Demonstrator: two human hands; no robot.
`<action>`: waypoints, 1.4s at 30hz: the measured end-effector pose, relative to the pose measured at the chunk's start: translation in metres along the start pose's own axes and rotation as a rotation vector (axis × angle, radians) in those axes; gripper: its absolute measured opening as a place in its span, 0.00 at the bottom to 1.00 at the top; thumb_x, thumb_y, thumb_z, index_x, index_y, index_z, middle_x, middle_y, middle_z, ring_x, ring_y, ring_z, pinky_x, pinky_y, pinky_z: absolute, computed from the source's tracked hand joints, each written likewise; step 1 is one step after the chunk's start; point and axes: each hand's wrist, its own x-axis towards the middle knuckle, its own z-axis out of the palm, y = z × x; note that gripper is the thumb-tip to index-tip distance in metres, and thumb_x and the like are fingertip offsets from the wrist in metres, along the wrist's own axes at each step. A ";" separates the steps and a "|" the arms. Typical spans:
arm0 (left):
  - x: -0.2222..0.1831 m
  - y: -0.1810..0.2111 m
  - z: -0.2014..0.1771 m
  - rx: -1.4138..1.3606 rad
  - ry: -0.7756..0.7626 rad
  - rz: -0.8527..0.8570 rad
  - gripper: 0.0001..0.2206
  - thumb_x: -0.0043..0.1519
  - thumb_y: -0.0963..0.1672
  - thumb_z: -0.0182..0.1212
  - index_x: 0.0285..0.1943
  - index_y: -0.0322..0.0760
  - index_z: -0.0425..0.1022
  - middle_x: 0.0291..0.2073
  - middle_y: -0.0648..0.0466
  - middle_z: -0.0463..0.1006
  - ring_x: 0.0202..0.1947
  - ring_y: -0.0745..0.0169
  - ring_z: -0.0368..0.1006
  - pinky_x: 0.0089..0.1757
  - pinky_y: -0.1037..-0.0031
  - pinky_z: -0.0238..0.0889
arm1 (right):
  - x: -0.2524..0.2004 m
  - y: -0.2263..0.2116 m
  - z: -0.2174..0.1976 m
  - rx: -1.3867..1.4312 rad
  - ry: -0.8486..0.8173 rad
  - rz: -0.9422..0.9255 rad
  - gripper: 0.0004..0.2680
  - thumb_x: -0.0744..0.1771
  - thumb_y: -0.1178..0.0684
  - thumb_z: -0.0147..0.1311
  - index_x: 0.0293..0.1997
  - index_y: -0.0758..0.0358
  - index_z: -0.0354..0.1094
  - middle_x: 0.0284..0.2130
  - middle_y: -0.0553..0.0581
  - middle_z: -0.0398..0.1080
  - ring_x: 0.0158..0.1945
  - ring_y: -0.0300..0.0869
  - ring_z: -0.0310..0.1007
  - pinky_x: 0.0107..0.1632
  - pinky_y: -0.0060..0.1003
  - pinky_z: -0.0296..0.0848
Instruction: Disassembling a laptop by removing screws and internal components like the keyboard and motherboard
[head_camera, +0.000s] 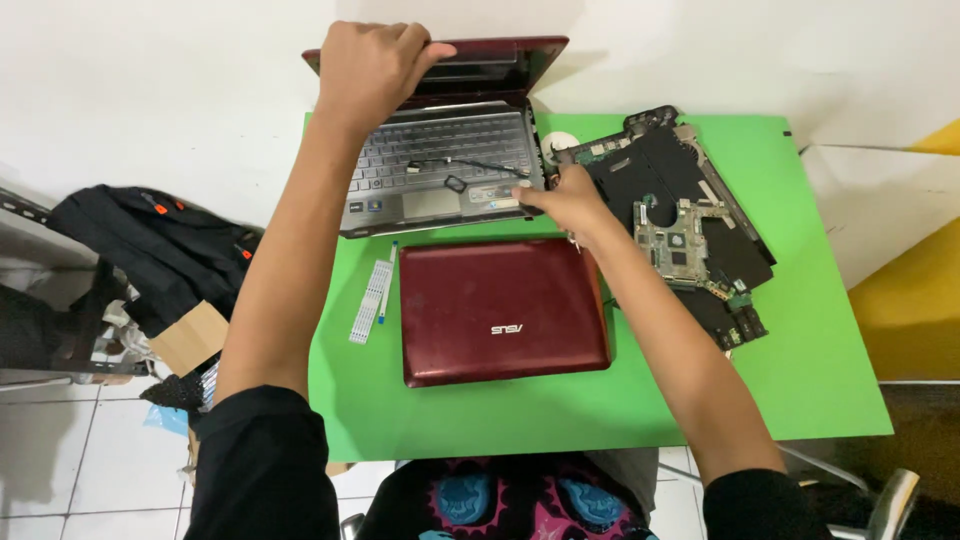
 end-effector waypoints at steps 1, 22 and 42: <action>0.005 -0.003 -0.002 0.001 0.002 0.003 0.25 0.82 0.59 0.49 0.30 0.53 0.64 0.18 0.71 0.63 0.14 0.74 0.58 0.22 0.77 0.43 | -0.006 -0.004 -0.005 0.003 0.002 -0.002 0.43 0.62 0.41 0.68 0.79 0.66 0.33 0.73 0.70 0.50 0.67 0.53 0.65 0.53 0.42 0.72; 0.043 0.063 -0.096 -0.174 -0.225 -0.116 0.30 0.79 0.60 0.47 0.25 0.47 0.67 0.12 0.61 0.68 0.11 0.49 0.64 0.17 0.66 0.52 | -0.126 0.095 -0.039 0.134 -0.136 0.020 0.26 0.60 0.49 0.66 0.62 0.64 0.58 0.52 0.60 0.77 0.56 0.47 0.77 0.57 0.40 0.74; 0.025 0.031 -0.025 -0.465 -0.226 -0.198 0.15 0.75 0.50 0.67 0.35 0.45 0.76 0.24 0.59 0.74 0.26 0.52 0.70 0.24 0.63 0.56 | -0.163 0.108 -0.045 0.034 -0.090 0.025 0.25 0.64 0.44 0.59 0.68 0.55 0.59 0.51 0.54 0.78 0.52 0.39 0.77 0.56 0.33 0.71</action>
